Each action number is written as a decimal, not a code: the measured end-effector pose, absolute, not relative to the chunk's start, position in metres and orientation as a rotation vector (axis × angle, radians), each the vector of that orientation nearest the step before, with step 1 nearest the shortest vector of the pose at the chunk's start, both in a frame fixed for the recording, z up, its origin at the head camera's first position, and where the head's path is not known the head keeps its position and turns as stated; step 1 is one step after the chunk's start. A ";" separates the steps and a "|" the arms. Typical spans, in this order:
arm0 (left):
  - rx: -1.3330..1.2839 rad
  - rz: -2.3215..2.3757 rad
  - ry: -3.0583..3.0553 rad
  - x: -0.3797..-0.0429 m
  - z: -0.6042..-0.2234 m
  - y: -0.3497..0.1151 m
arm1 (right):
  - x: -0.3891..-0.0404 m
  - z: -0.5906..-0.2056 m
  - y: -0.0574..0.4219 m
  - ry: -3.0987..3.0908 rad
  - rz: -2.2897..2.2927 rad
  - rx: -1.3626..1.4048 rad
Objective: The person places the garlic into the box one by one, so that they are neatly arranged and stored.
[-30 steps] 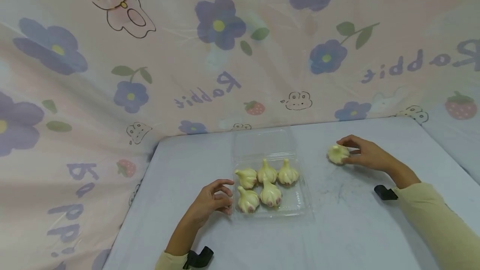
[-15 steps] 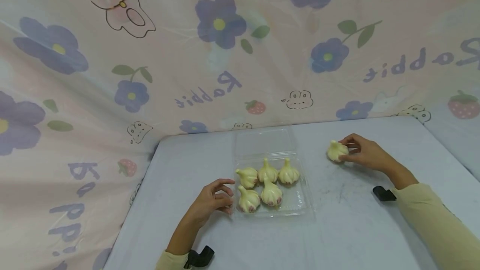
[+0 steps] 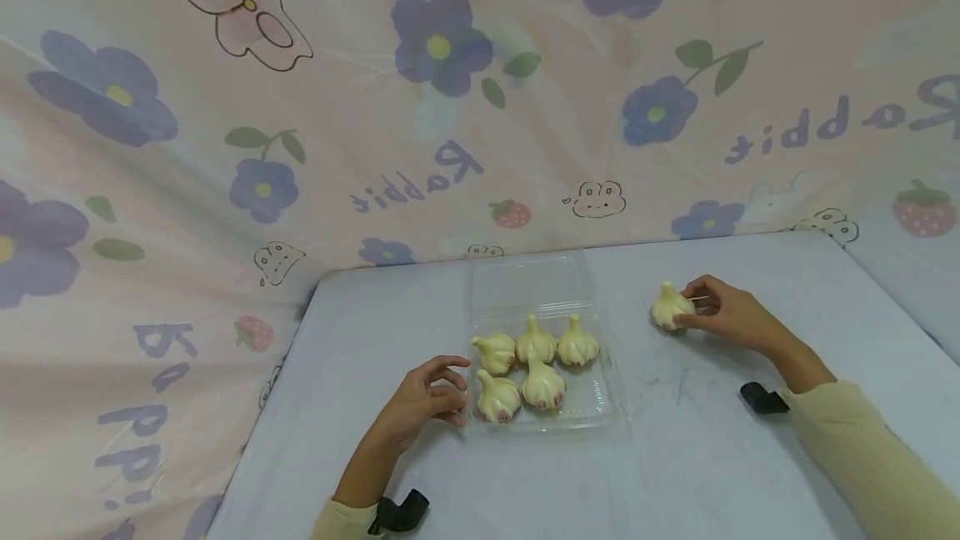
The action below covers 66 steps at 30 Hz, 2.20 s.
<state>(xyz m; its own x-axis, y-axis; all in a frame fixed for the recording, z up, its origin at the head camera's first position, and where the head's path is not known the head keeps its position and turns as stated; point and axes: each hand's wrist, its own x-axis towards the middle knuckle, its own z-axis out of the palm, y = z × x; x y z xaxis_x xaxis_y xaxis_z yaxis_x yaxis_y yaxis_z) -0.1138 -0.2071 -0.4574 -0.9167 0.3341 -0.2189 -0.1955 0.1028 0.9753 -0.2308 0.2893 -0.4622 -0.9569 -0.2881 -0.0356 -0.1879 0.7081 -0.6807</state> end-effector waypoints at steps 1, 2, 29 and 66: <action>0.136 1.869 2.002 -0.114 -0.458 -0.207 | -0.230 -0.463 0.289 2.773 -1.082 -0.387; 0.136 1.870 2.002 -0.114 -0.458 -0.207 | -0.228 -0.463 0.289 2.775 -1.081 -0.384; 0.146 1.879 1.990 -0.116 -0.460 -0.209 | -0.172 -0.436 0.272 2.884 -1.105 -0.298; 0.186 1.860 1.971 -0.128 -0.454 -0.201 | -0.151 -0.418 0.210 2.813 -1.283 -0.479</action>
